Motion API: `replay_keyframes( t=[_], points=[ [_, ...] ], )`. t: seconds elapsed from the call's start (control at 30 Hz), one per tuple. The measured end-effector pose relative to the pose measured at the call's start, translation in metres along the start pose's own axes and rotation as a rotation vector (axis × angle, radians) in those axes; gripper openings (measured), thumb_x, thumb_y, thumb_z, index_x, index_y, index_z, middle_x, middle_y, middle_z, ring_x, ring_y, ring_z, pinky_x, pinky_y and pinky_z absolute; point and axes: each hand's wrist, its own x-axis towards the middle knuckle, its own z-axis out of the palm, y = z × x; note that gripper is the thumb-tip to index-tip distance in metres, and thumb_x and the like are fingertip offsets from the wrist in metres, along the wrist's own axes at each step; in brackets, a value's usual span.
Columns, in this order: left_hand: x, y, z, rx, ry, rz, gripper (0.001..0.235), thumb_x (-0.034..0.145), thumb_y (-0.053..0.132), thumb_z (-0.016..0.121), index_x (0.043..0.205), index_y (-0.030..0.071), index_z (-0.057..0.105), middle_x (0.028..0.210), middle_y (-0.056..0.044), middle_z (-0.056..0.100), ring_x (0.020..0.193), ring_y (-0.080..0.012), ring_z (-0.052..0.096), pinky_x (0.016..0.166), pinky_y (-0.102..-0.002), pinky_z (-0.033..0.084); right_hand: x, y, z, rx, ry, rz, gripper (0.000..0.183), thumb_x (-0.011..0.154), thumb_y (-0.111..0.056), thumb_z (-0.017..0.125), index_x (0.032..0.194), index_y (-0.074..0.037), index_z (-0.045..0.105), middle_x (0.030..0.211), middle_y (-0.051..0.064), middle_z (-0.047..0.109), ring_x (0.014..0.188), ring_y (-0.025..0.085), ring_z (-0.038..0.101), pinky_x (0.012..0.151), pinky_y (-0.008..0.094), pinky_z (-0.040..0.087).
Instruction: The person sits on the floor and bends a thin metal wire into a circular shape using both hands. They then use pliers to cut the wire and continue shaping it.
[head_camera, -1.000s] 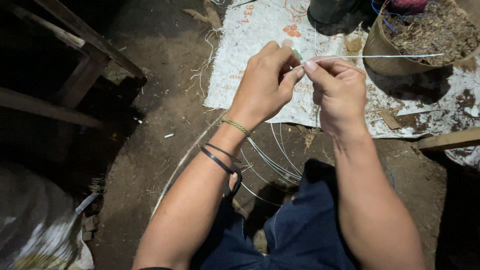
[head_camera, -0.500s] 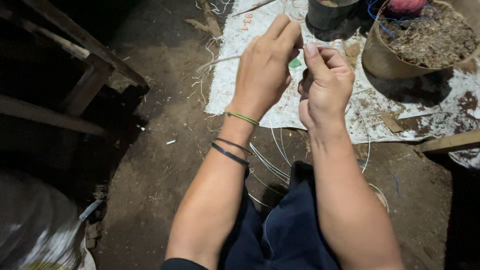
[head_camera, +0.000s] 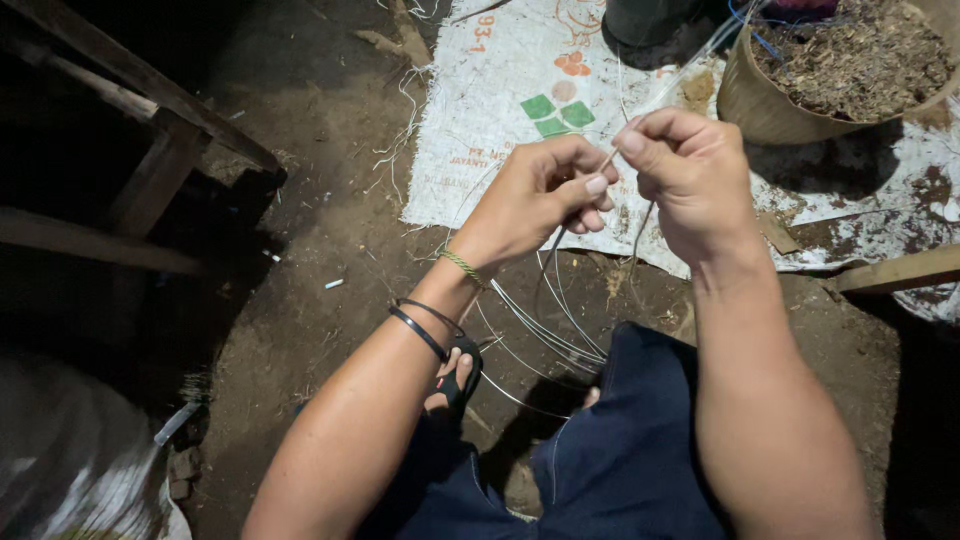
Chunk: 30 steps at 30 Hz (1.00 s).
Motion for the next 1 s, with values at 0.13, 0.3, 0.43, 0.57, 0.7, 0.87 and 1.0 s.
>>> replay_keyframes(
  t=[0.13,0.3,0.43,0.57,0.7,0.87,1.0],
  points=[
    [-0.006,0.006,-0.002,0.229,0.111,0.052,0.012,0.093,0.007,0.074,0.092,0.001,0.064,0.076,-0.001,0.069,0.067,-0.0077,0.070,0.059,-0.025,0.057,-0.001,0.005,0.007,-0.136,0.000,-0.054,0.013,0.097,-0.009,0.080,0.099,0.001,0.073,0.074,-0.006,0.060,0.062,0.001,0.045,0.056,0.019,0.033],
    [-0.004,0.012,-0.006,0.673,0.278,0.152,0.018,0.086,0.008,0.081,0.085,0.002,0.064,0.065,-0.006,0.069,0.058,-0.0126,0.069,0.054,-0.029,0.053,0.001,0.015,0.021,-0.275,0.112,-0.130,0.010,0.095,-0.006,0.079,0.099,0.001,0.073,0.075,-0.007,0.061,0.065,0.000,0.045,0.058,0.018,0.035],
    [-0.007,0.011,-0.008,0.938,0.398,0.428,0.016,0.087,0.004,0.074,0.099,0.005,0.062,0.082,-0.011,0.068,0.071,-0.0260,0.068,0.065,-0.036,0.053,0.004,0.029,0.037,-0.232,0.193,-0.197,0.009,0.097,-0.004,0.078,0.097,0.003,0.072,0.084,-0.005,0.064,0.072,0.001,0.051,0.065,0.018,0.042],
    [-0.008,0.011,-0.013,1.096,0.471,0.587,0.019,0.097,0.010,0.070,0.115,0.010,0.062,0.091,-0.012,0.062,0.082,-0.0345,0.064,0.069,-0.044,0.050,0.012,0.041,0.051,-0.001,0.240,-0.267,0.011,0.101,-0.004,0.078,0.100,0.004,0.071,0.088,0.000,0.067,0.077,0.004,0.055,0.071,0.020,0.045],
    [0.004,0.010,-0.009,1.175,0.455,0.718,0.018,0.101,0.013,0.068,0.111,0.008,0.054,0.097,-0.013,0.057,0.091,-0.0358,0.063,0.078,-0.046,0.051,0.021,0.042,0.050,0.189,0.324,-0.242,0.011,0.097,-0.006,0.077,0.098,0.003,0.071,0.083,0.001,0.067,0.068,0.005,0.053,0.060,0.020,0.038],
    [0.031,0.013,0.003,1.059,0.318,0.576,0.024,0.086,-0.002,0.063,0.109,0.002,0.065,0.100,-0.017,0.061,0.090,-0.0389,0.064,0.079,-0.044,0.052,0.019,0.025,0.026,0.098,0.364,-0.248,0.012,0.099,-0.007,0.079,0.101,0.002,0.073,0.084,0.001,0.067,0.069,0.005,0.051,0.062,0.021,0.038],
    [0.017,0.028,-0.002,0.842,0.284,0.485,0.010,0.090,0.003,0.073,0.099,0.000,0.071,0.090,-0.014,0.069,0.079,-0.0300,0.070,0.071,-0.036,0.055,0.006,0.005,0.013,-0.102,0.174,-0.212,0.012,0.101,-0.008,0.080,0.105,0.002,0.075,0.088,0.001,0.067,0.072,0.005,0.050,0.063,0.020,0.037]
  ],
)
